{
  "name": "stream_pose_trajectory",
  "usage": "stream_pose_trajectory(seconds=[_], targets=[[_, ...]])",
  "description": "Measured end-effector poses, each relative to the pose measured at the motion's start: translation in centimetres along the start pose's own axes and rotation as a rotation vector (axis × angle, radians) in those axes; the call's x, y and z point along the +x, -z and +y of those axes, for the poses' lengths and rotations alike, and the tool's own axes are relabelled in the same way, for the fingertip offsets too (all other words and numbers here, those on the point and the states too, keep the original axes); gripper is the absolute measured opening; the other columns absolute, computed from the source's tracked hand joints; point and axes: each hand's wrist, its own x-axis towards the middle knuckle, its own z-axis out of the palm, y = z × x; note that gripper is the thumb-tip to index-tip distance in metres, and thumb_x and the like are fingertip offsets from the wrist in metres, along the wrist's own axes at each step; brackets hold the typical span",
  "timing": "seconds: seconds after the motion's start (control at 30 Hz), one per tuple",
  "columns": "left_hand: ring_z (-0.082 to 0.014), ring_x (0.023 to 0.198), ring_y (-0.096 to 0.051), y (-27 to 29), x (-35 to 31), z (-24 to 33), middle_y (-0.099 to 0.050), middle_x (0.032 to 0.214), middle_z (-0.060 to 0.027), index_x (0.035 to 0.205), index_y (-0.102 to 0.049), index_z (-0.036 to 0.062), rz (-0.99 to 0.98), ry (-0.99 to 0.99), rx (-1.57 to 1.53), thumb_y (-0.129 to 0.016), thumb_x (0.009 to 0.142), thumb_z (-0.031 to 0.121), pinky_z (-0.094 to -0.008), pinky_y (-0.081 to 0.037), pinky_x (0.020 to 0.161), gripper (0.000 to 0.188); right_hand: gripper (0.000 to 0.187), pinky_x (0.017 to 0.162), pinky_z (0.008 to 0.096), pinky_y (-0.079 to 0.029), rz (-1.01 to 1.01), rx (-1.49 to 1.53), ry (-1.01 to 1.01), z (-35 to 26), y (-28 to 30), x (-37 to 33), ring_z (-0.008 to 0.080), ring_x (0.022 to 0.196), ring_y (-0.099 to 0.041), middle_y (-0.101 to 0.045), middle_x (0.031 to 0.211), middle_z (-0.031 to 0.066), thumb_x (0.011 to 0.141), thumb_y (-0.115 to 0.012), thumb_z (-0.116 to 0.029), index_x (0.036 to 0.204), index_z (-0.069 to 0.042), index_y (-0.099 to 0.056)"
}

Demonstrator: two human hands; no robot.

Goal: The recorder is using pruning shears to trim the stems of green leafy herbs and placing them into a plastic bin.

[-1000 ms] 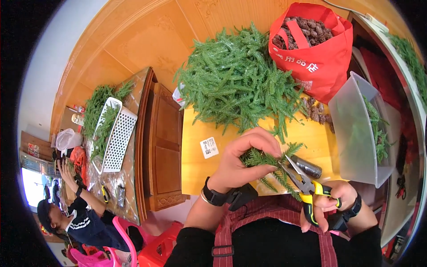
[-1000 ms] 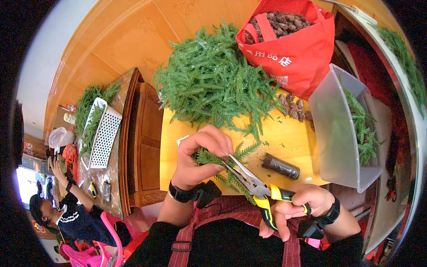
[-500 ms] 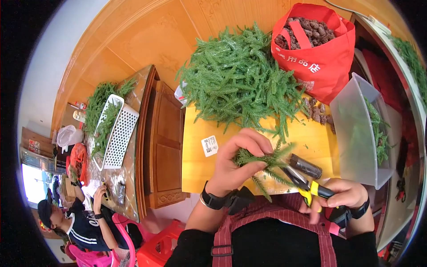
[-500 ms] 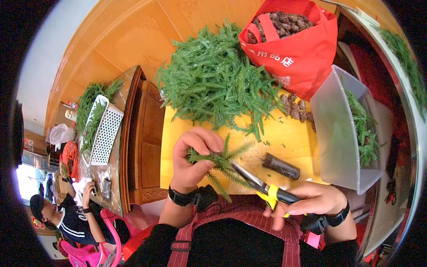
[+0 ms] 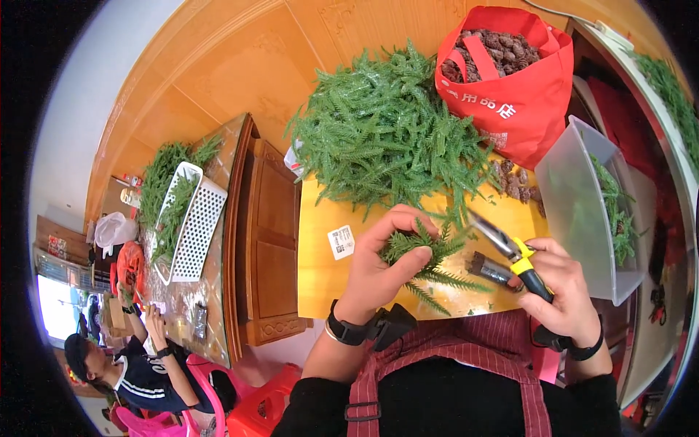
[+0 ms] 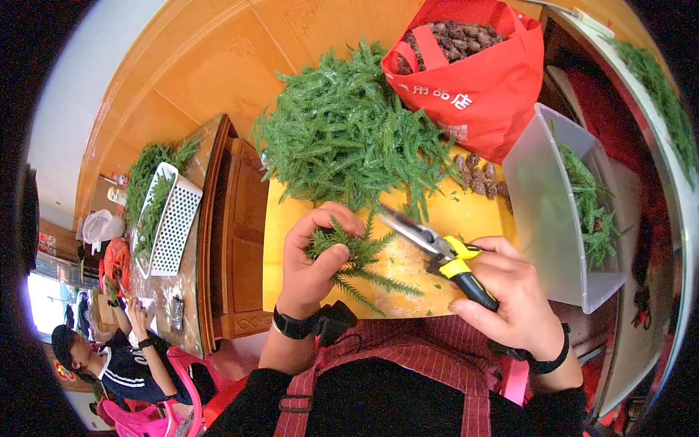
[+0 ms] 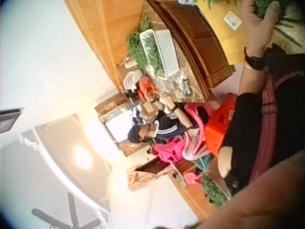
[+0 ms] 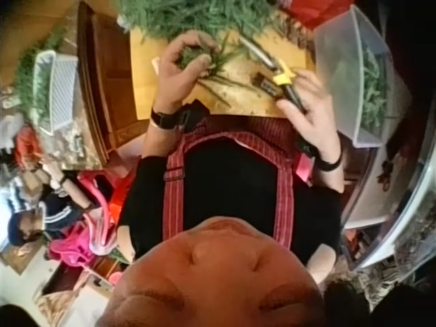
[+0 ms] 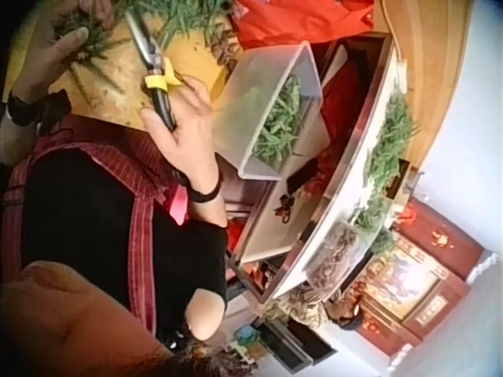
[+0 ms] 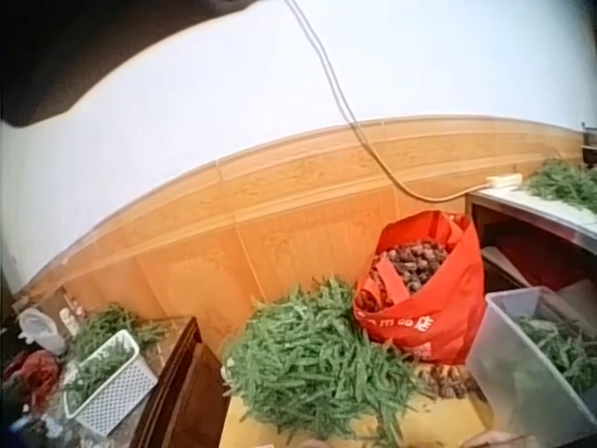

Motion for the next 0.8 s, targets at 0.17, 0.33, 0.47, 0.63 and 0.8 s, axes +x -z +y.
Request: stream_pose_trajectory(seconds=[0.17,0.33,0.47,0.63,0.8], targets=[[-0.0182,0.086,-0.052,-0.4,0.2,0.5,-0.053,0.089,-0.0093,0.086,-0.052,0.0017,0.017,-0.021,0.196,-0.057,0.070,-0.004,-0.0298,-0.040,0.080,0.017,0.028,0.084,0.0425,-0.043,0.046,-0.242,0.095,-0.5,-0.2,0.4,0.0339,0.094,-0.053,-0.061,0.086,0.0121,0.068,-0.070,-0.026,0.076,-0.001,-0.060],[-0.0179,0.085,-0.053,-0.5,0.2,0.5,-0.055,0.089,-0.0093,0.084,-0.054,0.0012,0.052,-0.102,0.379,-0.059,0.068,-0.006,-0.0287,-0.041,0.079,0.019,0.025,0.081,0.0415,-0.043,0.089,-0.371,0.132,-0.4,-0.6,0.7,0.0314,0.096,-0.053,-0.062,0.087,0.0086,0.063,-0.072,-0.023,0.073,-0.003,-0.061],[-0.0180,0.084,-0.054,-0.8,0.3,0.8,-0.057,0.088,-0.0096,0.083,-0.054,0.0011,0.079,-0.174,0.500,-0.063,0.066,-0.006,-0.0283,-0.042,0.077,0.019,0.025,0.078,0.0406,-0.043,0.145,-0.494,0.134,-0.3,-0.9,0.9,0.0301,0.096,-0.053,-0.062,0.086,0.0066,0.059,-0.073,-0.022,0.072,-0.004,-0.061],[-0.0179,0.083,-0.054,-0.8,0.2,0.7,-0.057,0.087,-0.0094,0.082,-0.054,0.0007,0.093,-0.170,0.528,-0.064,0.067,-0.005,-0.0282,-0.043,0.077,0.019,0.028,0.080,0.0431,-0.043,0.166,-0.529,0.146,0.2,-1.0,0.8,0.0340,0.094,-0.052,-0.059,0.084,0.0107,0.056,-0.070,-0.019,0.073,0.000,-0.059],[-0.0175,0.082,-0.054,-0.8,0.2,0.8,-0.057,0.086,-0.0088,0.082,-0.055,0.0007,0.079,-0.150,0.527,-0.064,0.067,-0.005,-0.0275,-0.042,0.076,0.019,0.028,0.079,0.0422,-0.043,0.198,-0.544,0.166,0.4,-1.1,0.9,0.0333,0.094,-0.052,-0.059,0.083,0.0103,0.054,-0.072,-0.017,0.073,0.000,-0.059]])
